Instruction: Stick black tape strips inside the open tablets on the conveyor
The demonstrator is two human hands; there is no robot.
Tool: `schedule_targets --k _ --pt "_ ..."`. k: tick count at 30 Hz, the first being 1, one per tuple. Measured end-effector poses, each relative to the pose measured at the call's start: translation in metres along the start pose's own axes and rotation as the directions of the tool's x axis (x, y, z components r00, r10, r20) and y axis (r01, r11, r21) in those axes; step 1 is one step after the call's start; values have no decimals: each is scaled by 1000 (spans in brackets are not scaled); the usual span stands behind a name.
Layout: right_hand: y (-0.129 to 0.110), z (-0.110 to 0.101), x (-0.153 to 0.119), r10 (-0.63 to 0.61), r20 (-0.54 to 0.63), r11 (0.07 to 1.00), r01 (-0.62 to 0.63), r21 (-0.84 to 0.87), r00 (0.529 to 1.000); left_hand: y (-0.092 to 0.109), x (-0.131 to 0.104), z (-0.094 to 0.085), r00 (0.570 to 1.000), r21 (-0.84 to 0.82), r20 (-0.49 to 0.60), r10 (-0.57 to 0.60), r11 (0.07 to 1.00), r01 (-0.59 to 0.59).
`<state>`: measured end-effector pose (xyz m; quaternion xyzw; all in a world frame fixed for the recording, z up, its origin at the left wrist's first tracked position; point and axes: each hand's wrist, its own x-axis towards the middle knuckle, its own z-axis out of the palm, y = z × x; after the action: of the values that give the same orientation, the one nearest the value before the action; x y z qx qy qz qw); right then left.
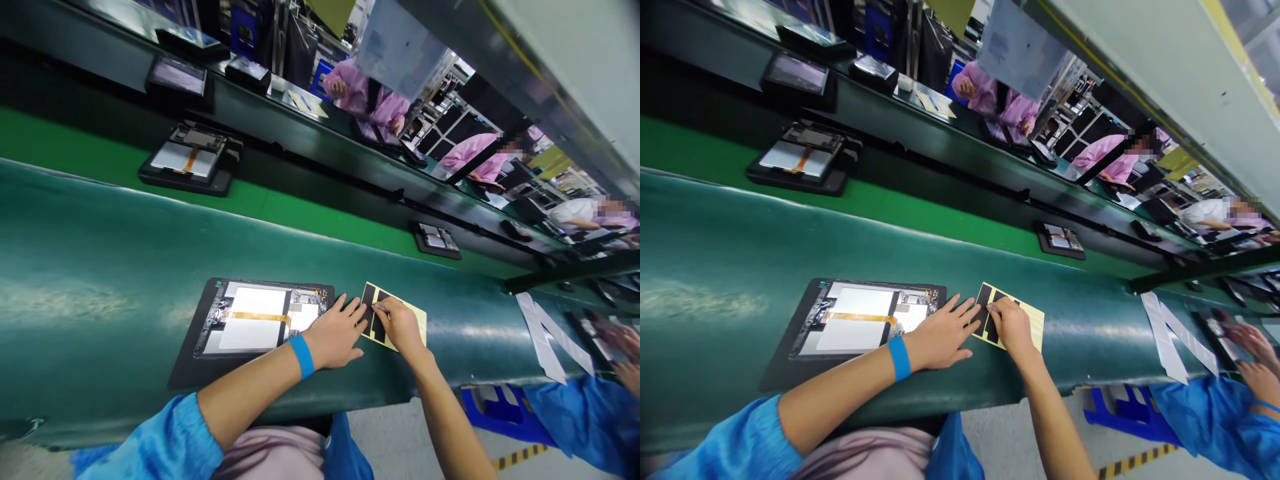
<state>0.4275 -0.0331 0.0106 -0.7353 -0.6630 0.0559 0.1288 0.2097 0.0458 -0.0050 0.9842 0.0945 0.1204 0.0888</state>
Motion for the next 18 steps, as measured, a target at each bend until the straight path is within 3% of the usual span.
schedule_targets --k 9,18 --pt "1 2 3 41 -39 996 -38 76 998 0 0 -4 1000 -6 -13 -1 1000 1" --pt "1 8 2 60 -29 997 -61 -46 998 0 1 -4 1000 -5 10 -3 1000 3"
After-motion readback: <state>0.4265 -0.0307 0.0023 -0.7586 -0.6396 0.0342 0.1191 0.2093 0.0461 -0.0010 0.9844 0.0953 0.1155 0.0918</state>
